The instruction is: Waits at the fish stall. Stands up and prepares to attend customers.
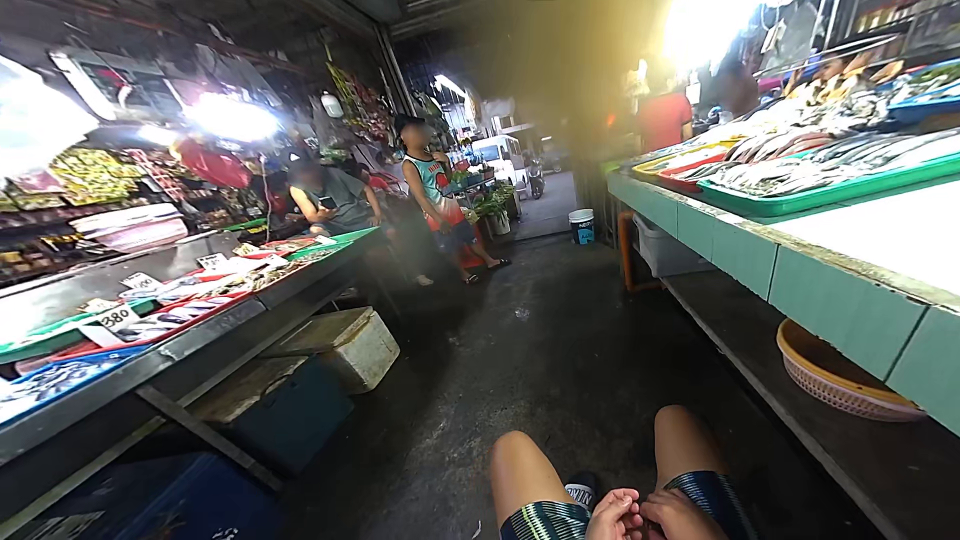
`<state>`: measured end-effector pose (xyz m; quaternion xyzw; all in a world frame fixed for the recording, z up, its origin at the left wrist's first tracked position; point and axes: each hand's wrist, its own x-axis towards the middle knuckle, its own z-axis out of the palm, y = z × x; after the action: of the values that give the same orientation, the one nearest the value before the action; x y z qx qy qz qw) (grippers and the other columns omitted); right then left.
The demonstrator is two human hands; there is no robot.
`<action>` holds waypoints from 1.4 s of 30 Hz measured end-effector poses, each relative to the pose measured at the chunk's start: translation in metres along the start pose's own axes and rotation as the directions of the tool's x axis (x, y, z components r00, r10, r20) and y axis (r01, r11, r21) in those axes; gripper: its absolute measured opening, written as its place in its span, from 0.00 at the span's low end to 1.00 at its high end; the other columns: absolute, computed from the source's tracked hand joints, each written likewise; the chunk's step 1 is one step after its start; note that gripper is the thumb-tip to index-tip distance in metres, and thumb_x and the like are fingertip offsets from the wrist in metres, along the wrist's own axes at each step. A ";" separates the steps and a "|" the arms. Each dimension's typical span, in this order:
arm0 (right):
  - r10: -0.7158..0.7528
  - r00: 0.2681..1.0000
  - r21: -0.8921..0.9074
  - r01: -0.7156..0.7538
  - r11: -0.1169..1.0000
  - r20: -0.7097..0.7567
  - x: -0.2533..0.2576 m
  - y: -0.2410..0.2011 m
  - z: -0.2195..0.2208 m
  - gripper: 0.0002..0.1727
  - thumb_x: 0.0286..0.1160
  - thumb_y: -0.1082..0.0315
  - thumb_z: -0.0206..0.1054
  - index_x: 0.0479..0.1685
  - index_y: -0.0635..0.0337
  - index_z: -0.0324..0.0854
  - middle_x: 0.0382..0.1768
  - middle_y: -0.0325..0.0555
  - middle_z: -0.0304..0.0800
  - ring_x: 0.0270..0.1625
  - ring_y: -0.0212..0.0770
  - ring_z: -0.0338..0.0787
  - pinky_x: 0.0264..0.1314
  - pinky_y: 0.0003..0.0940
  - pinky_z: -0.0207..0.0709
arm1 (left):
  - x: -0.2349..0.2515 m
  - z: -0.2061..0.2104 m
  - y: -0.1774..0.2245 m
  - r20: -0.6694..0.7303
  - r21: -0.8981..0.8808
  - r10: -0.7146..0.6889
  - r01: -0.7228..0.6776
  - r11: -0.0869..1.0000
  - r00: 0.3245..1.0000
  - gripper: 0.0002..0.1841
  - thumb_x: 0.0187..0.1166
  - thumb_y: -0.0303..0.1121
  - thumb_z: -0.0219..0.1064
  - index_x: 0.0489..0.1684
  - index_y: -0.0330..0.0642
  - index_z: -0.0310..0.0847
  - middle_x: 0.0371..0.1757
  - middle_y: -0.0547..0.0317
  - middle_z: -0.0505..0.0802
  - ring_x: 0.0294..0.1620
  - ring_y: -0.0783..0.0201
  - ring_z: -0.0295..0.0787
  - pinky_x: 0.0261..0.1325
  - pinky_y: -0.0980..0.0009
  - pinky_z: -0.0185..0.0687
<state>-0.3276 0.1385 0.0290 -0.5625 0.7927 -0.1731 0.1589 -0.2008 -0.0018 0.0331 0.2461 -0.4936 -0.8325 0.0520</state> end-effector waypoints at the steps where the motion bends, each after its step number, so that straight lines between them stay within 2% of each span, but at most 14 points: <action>1: 0.012 1.000 -0.006 -0.012 1.000 0.016 0.001 0.000 -0.001 0.17 0.78 0.55 0.65 0.53 0.55 0.91 0.55 0.50 0.94 0.66 0.53 0.88 0.78 0.58 0.70 | 0.001 0.000 0.000 -0.002 -0.002 -0.002 0.002 1.000 1.000 0.14 0.93 0.36 0.50 0.63 0.40 0.77 0.44 0.59 0.89 0.40 0.64 0.88 0.49 0.65 0.86; 9: 0.148 0.988 -0.041 -0.146 0.988 0.046 -0.017 -0.002 -0.013 0.21 0.80 0.50 0.63 0.62 0.49 0.90 0.60 0.47 0.93 0.70 0.52 0.86 0.80 0.59 0.66 | -0.006 0.005 0.003 -0.035 -0.101 -0.020 0.017 0.995 0.999 0.13 0.93 0.35 0.50 0.62 0.41 0.78 0.44 0.57 0.90 0.42 0.62 0.89 0.49 0.63 0.87; 12: 0.125 0.991 -0.056 -0.122 0.991 0.052 -0.015 -0.003 -0.012 0.21 0.81 0.51 0.62 0.61 0.50 0.90 0.59 0.48 0.93 0.70 0.52 0.85 0.81 0.58 0.65 | -0.006 0.002 0.000 -0.019 -0.080 -0.024 0.023 0.997 1.000 0.14 0.94 0.35 0.49 0.63 0.41 0.77 0.45 0.57 0.90 0.43 0.61 0.89 0.50 0.63 0.87; 17: 0.044 0.998 -0.022 -0.043 0.999 0.047 -0.005 -0.002 -0.008 0.18 0.79 0.54 0.63 0.53 0.57 0.91 0.55 0.51 0.94 0.67 0.53 0.87 0.80 0.57 0.67 | 0.001 0.001 -0.001 0.021 0.002 -0.017 0.017 1.000 1.000 0.14 0.93 0.36 0.50 0.64 0.41 0.77 0.45 0.59 0.90 0.43 0.63 0.88 0.51 0.64 0.86; 22: 0.048 0.998 -0.024 -0.047 0.999 0.040 -0.001 0.000 -0.006 0.19 0.79 0.53 0.64 0.54 0.54 0.91 0.57 0.49 0.94 0.67 0.52 0.87 0.78 0.57 0.68 | 0.001 0.001 0.001 0.011 0.014 -0.006 0.006 1.000 1.000 0.14 0.93 0.36 0.50 0.64 0.41 0.77 0.45 0.58 0.89 0.42 0.63 0.88 0.50 0.64 0.86; 29: 0.160 0.984 -0.045 -0.157 0.987 0.075 -0.014 -0.007 -0.016 0.21 0.80 0.50 0.62 0.63 0.48 0.90 0.61 0.46 0.93 0.70 0.51 0.85 0.81 0.57 0.65 | -0.010 0.004 0.006 -0.052 -0.110 -0.014 0.008 0.994 0.999 0.14 0.93 0.35 0.49 0.61 0.41 0.78 0.44 0.57 0.89 0.42 0.61 0.89 0.50 0.62 0.87; 31: 0.137 0.988 -0.058 -0.133 0.989 0.069 -0.015 -0.007 -0.014 0.21 0.80 0.50 0.62 0.62 0.49 0.90 0.59 0.47 0.93 0.69 0.51 0.86 0.81 0.56 0.66 | -0.011 0.003 0.004 -0.031 -0.099 -0.018 0.015 0.995 0.999 0.14 0.93 0.35 0.49 0.62 0.41 0.78 0.44 0.57 0.89 0.43 0.61 0.89 0.51 0.62 0.87; 36: 0.038 0.999 -0.028 -0.037 0.999 0.034 -0.004 0.002 -0.002 0.18 0.77 0.53 0.65 0.52 0.57 0.91 0.54 0.51 0.94 0.66 0.53 0.87 0.79 0.57 0.68 | 0.000 0.001 -0.001 0.030 -0.013 -0.009 0.010 1.000 0.999 0.14 0.93 0.35 0.50 0.63 0.42 0.77 0.45 0.58 0.90 0.43 0.62 0.89 0.51 0.63 0.86; 42: 0.073 0.995 -0.030 -0.071 0.997 0.062 -0.001 0.000 -0.008 0.19 0.79 0.53 0.64 0.57 0.54 0.91 0.59 0.50 0.93 0.69 0.53 0.86 0.80 0.58 0.67 | 0.000 0.002 0.001 0.016 -0.019 -0.009 0.009 1.000 1.000 0.14 0.93 0.35 0.49 0.63 0.41 0.77 0.44 0.58 0.90 0.42 0.63 0.89 0.49 0.64 0.86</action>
<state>-0.3305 0.1405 0.0360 -0.5408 0.8095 -0.1383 0.1821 -0.2020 -0.0010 0.0341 0.2411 -0.4848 -0.8394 0.0467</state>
